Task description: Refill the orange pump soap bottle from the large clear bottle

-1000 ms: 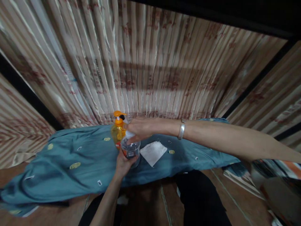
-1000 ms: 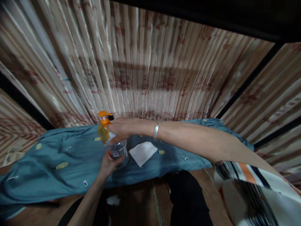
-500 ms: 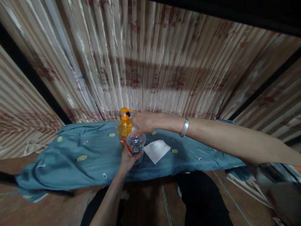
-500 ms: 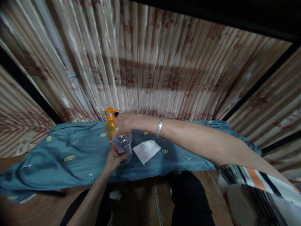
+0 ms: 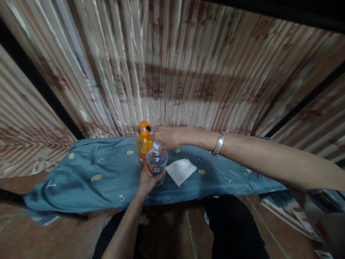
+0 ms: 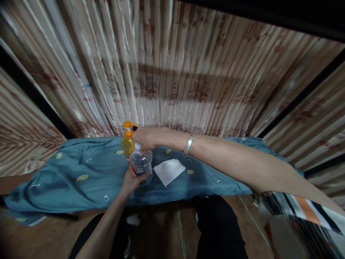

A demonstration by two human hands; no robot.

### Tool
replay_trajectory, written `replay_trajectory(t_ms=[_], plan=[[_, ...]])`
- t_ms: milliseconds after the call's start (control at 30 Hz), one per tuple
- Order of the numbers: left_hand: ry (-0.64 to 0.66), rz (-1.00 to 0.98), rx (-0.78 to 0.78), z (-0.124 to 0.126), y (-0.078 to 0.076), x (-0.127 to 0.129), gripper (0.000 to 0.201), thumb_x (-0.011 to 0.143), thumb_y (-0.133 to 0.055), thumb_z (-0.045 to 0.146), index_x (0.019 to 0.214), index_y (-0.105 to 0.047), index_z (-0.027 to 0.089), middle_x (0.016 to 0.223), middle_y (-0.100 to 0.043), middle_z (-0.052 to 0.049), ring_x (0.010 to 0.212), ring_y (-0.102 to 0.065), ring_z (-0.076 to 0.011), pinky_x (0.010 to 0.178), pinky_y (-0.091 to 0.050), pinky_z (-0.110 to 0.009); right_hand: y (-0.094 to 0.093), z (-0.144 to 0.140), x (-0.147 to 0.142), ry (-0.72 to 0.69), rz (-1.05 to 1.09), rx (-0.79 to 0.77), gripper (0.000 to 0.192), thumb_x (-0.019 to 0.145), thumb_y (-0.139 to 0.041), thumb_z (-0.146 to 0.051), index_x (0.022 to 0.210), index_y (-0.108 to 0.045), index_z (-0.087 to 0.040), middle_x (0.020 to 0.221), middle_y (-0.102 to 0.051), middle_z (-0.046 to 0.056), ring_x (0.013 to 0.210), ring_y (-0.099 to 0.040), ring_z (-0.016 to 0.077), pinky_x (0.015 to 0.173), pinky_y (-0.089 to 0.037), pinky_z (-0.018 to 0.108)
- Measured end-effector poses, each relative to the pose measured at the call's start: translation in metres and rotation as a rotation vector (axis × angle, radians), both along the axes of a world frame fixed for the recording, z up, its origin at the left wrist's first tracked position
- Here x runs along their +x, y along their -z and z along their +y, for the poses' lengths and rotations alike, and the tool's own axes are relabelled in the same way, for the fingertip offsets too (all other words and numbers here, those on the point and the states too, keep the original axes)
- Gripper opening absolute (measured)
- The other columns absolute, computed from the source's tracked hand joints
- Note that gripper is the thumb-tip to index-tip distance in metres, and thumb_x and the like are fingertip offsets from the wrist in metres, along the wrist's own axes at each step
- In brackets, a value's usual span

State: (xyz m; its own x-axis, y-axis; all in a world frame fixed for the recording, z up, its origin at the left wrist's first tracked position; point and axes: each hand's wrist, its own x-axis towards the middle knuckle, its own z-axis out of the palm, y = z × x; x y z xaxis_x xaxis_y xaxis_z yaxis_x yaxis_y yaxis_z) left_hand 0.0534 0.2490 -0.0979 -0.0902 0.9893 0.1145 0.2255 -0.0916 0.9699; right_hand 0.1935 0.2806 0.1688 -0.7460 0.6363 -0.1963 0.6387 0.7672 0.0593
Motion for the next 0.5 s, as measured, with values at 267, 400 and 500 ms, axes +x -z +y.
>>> replay_trajectory(t_ms=[267, 400, 500], plan=[[0.011, 0.063, -0.028, -0.001, 0.0, -0.004, 0.047, 0.098, -0.073, 0.04, 0.138, -0.063, 0.019, 0.137, -0.067, -0.012, 0.116, -0.07, -0.0277, 0.097, -0.061, -0.051, 0.015, 0.011, 0.052, 0.13, 0.256, -0.039, 0.025, 0.095, -0.077, -0.029, 0.115, -0.077, -0.014, 0.099, -0.078, 0.008, 0.09, -0.07, 0.0208, 0.081, -0.046, 0.031], [-0.01, 0.1, -0.056, -0.002, -0.002, -0.006, 0.043, 0.1, -0.07, 0.041, 0.136, -0.064, 0.019, 0.135, -0.068, -0.012, 0.114, -0.07, -0.0268, 0.096, -0.061, -0.05, 0.089, 0.001, 0.129, 0.451, 0.561, -0.137, 0.027, 0.088, -0.081, -0.038, 0.104, -0.078, -0.016, 0.085, -0.074, 0.002, 0.08, -0.068, 0.0191, 0.076, -0.047, 0.03], [-0.047, 0.103, -0.045, -0.003, -0.004, -0.007, 0.05, 0.088, -0.083, 0.04, 0.13, -0.065, 0.018, 0.123, -0.073, -0.01, 0.11, -0.073, -0.028, 0.098, -0.06, -0.052, 0.165, -0.022, 0.179, 0.799, 1.035, -0.194, 0.029, 0.075, -0.089, -0.044, 0.084, -0.075, -0.02, 0.067, -0.067, -0.001, 0.066, -0.063, 0.0191, 0.067, -0.052, 0.033]])
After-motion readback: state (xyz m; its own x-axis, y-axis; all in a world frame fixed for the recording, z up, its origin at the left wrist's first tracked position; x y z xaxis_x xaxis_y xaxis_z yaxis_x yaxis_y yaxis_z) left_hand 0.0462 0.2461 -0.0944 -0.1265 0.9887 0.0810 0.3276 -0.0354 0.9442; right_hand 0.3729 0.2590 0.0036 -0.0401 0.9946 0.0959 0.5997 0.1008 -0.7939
